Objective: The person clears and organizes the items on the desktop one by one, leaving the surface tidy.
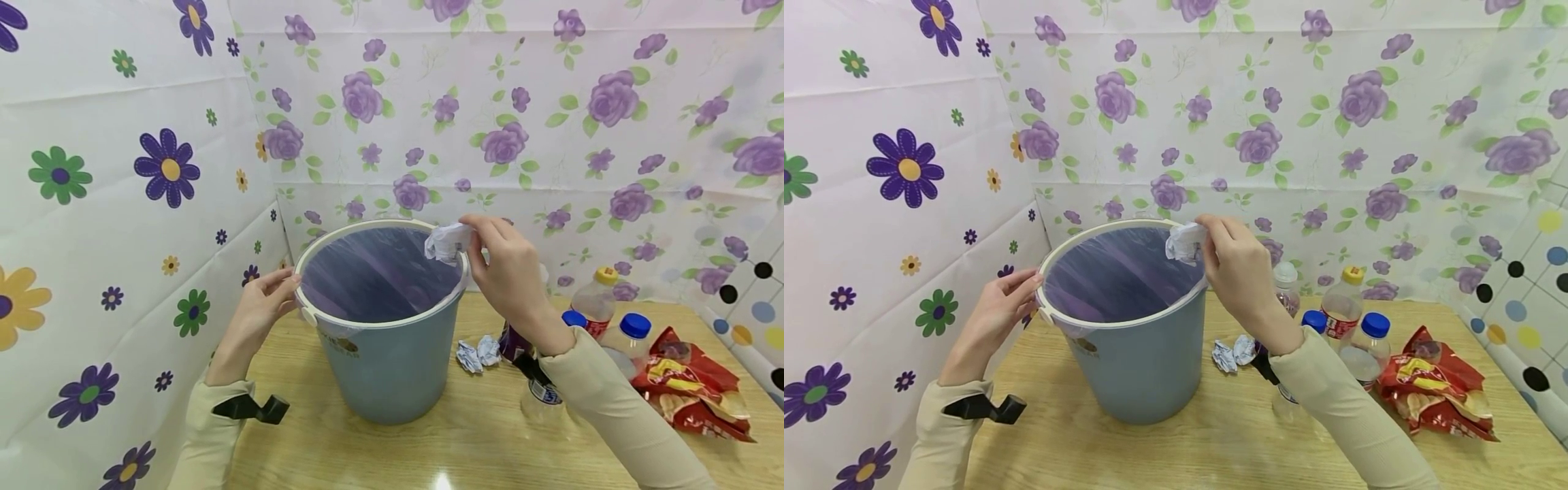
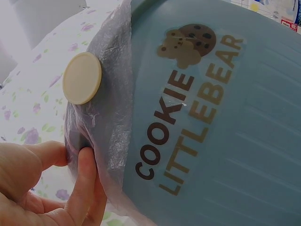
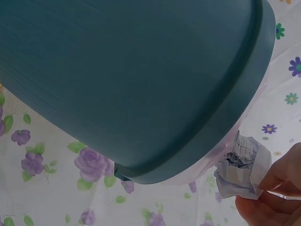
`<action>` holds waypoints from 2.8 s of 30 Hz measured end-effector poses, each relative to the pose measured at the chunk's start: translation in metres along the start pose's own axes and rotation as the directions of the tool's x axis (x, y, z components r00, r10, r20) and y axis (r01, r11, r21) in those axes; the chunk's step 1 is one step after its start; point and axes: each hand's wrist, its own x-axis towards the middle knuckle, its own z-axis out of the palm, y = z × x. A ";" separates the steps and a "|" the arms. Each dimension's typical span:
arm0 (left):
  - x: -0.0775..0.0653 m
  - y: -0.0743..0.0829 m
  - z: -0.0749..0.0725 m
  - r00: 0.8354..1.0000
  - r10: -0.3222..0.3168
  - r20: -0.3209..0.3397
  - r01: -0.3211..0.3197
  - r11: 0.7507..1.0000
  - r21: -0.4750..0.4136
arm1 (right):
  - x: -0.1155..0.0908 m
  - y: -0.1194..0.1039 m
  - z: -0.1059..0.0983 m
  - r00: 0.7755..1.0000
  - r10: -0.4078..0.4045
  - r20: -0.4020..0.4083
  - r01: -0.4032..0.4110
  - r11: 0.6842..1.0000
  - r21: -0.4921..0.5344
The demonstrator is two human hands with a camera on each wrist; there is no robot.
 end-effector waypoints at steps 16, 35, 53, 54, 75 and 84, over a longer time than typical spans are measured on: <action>0.000 -0.001 0.000 1.000 0.001 0.005 -0.001 1.000 -0.005 | 0.000 -0.008 0.007 0.998 -0.018 0.054 0.019 1.000 0.000; -0.001 0.001 0.002 1.000 -0.007 0.013 0.008 0.999 -0.044 | -0.001 -0.009 0.012 0.997 -0.028 0.075 0.027 0.999 0.021; 0.000 -0.002 0.002 1.000 -0.010 0.023 0.012 0.998 -0.062 | -0.011 0.000 0.008 0.995 -0.015 0.095 0.012 0.999 0.033; -0.001 -0.002 0.002 1.000 -0.012 0.022 0.013 0.998 -0.062 | -0.011 0.001 0.008 0.995 -0.013 0.096 0.010 0.999 0.033; -0.001 -0.001 0.001 0.999 -0.030 0.011 0.031 0.996 -0.079 | -0.029 0.019 0.001 0.988 0.114 0.104 -0.111 0.993 -0.038; -0.001 -0.003 0.001 1.000 -0.023 0.015 0.024 0.998 -0.061 | -0.038 0.023 0.002 0.978 0.158 0.138 -0.147 0.986 -0.084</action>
